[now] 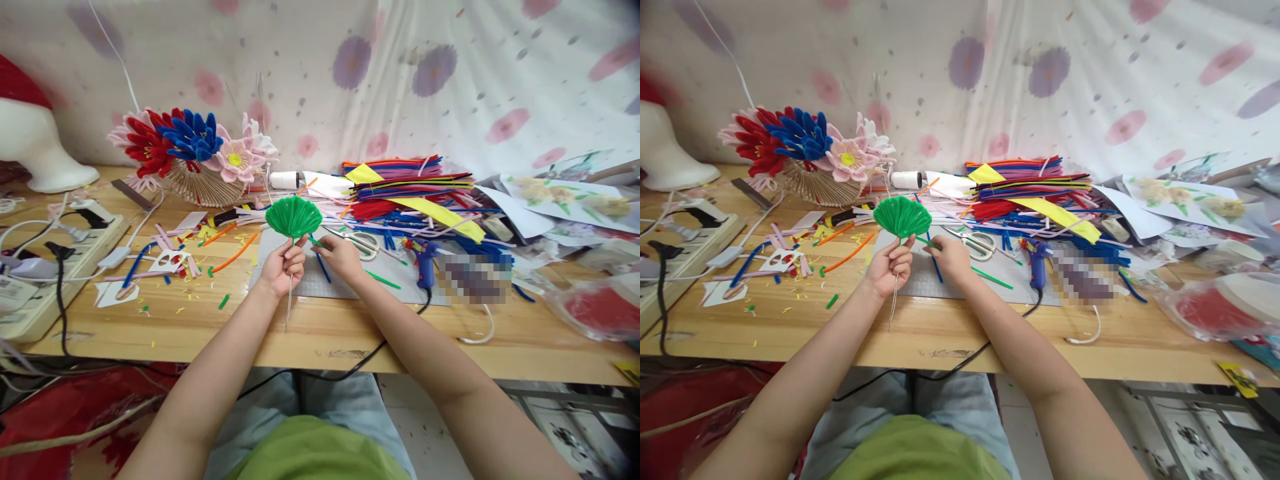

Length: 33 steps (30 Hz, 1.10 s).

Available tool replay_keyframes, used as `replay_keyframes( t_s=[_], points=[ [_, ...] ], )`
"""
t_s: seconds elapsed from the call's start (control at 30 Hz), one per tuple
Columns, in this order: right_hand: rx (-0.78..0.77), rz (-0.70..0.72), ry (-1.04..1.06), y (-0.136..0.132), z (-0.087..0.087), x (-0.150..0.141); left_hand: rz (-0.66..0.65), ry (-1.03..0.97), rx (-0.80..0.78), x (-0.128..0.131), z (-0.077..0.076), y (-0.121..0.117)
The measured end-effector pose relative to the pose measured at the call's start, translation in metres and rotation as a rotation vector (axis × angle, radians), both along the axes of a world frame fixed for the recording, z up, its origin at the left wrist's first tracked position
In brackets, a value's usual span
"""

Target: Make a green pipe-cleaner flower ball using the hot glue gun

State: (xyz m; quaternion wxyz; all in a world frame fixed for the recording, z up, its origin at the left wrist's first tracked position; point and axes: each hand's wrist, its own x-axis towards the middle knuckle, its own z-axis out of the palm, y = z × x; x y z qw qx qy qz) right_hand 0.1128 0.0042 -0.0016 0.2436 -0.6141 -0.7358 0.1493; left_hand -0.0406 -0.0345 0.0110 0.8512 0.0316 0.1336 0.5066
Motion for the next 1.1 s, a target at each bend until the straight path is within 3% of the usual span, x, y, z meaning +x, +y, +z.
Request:
replay_keyframes(
  t_s=[0.17,0.37,0.5,0.6,0.8,0.93,1.1],
  points=[
    [-0.018,0.092,-0.21,0.0,0.001,0.002,0.11,-0.013,-0.032,0.002,0.01,-0.001],
    [-0.097,0.245,-0.014,0.006,0.013,-0.006,0.297,0.133,-0.077,0.016,0.048,0.008],
    [-0.041,0.29,0.028,0.014,0.021,-0.005,0.374,0.222,-0.038,0.026,0.067,0.012],
    [-0.077,0.295,0.174,0.025,0.025,0.008,0.397,0.255,0.007,0.024,0.068,0.014],
    [-0.021,0.124,0.534,0.039,0.035,0.025,0.404,0.491,0.07,0.016,0.06,0.026],
    [-0.001,0.094,0.733,0.037,0.035,0.013,0.467,0.66,0.063,0.015,0.058,0.034],
    [-0.061,0.05,0.789,0.038,0.03,-0.008,0.386,0.703,0.072,0.014,0.053,0.035]
  ],
)
